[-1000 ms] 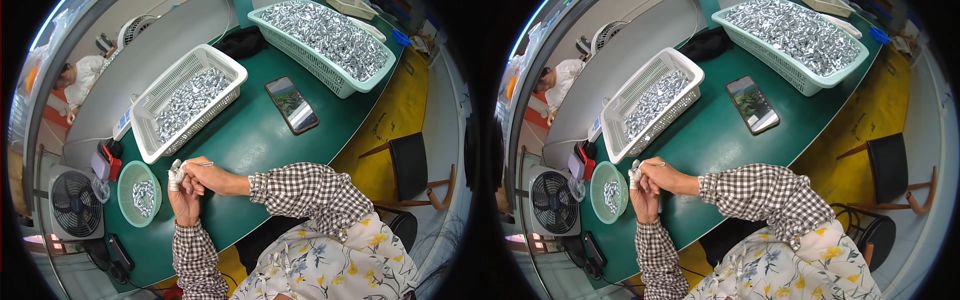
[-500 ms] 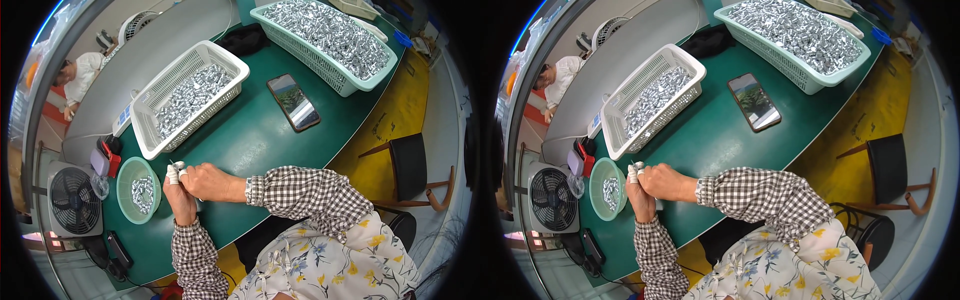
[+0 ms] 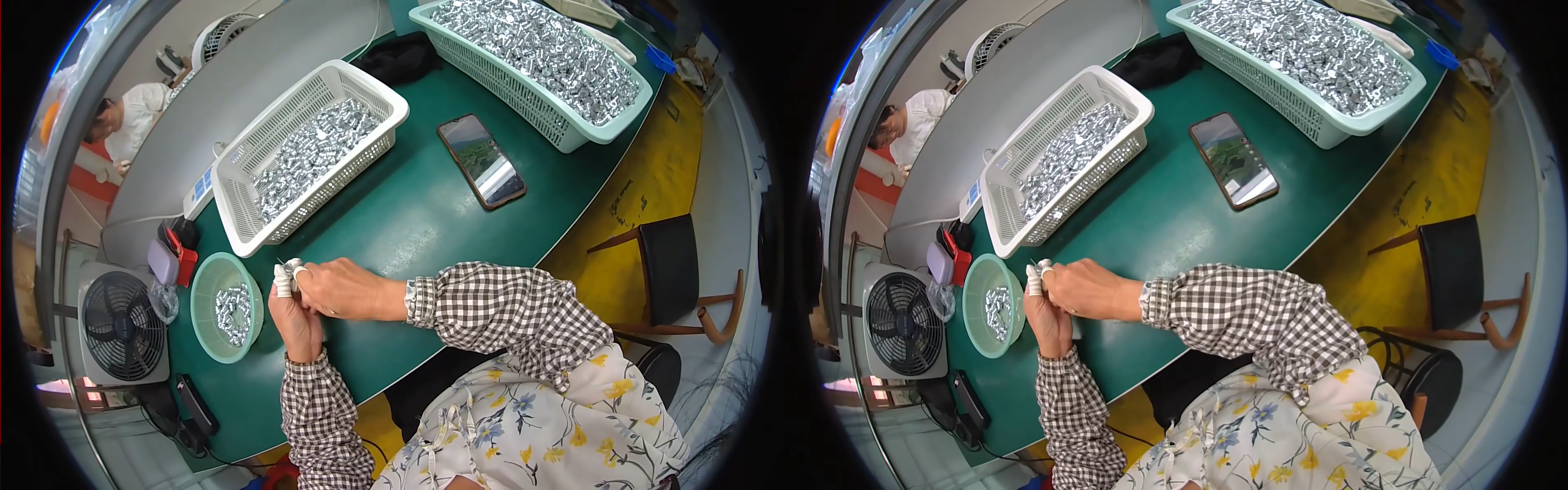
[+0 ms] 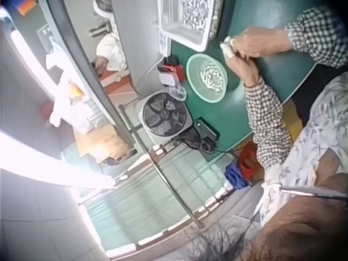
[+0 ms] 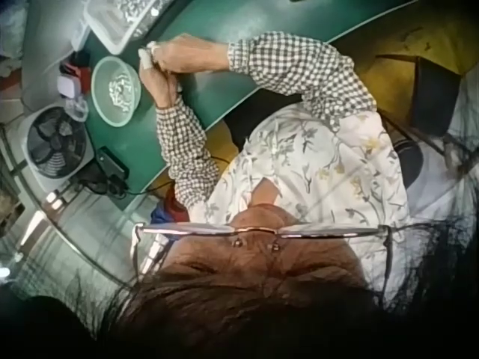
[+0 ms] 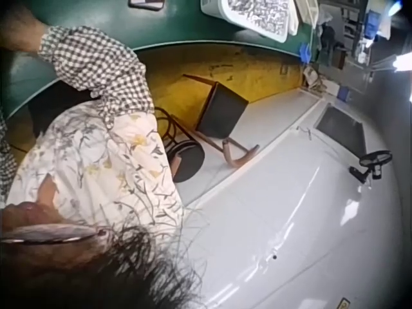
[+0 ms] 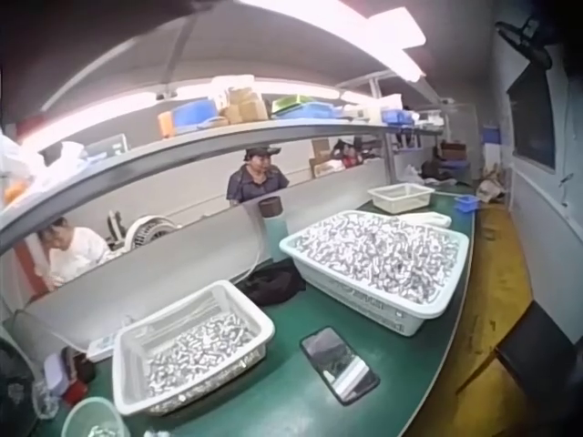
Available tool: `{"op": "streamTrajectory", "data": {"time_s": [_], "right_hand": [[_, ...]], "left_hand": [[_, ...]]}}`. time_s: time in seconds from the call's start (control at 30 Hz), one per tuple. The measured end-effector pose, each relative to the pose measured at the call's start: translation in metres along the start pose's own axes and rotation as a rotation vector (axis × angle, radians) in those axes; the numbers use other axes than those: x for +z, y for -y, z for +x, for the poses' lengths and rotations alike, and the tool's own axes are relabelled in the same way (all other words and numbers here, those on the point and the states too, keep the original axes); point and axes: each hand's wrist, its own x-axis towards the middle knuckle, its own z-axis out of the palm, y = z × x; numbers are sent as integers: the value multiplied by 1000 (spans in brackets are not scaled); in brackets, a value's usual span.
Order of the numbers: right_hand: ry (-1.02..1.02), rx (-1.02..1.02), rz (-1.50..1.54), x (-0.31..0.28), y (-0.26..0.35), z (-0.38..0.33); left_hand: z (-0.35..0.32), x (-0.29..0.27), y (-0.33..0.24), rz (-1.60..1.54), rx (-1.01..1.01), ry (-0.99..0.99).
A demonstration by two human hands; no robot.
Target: Manually inspecting and sorting small metal components at a factory workstation.
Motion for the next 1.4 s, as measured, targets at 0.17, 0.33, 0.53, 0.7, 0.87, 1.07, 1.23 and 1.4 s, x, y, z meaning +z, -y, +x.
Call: {"op": "streamTrajectory", "data": {"time_s": [0.17,0.33,0.53,0.7,0.87,1.07,1.23,1.4], "right_hand": [[17,-47,-122,0,1,-4],[-134,168,655,-6,8,5],[23,616,1248,-14,5,8],[-34,639,1253,-9,5,7],[-46,-237,-293,8,-9,-4],[8,-177,-400,-4,-1,-7],[-40,1,138,-6,1,-2],[-20,313,601,-13,10,5]], "left_hand": [[-5,6,-11,105,2,115],[-3,7,-4,-69,-36,126],[-6,16,-8,-142,-121,219],[-1,6,-6,-150,-131,292],[-1,8,-4,-66,-100,-29],[3,6,4,-8,-53,-43],[0,4,-2,-176,-158,47],[1,0,-5,-180,-225,171]]}}
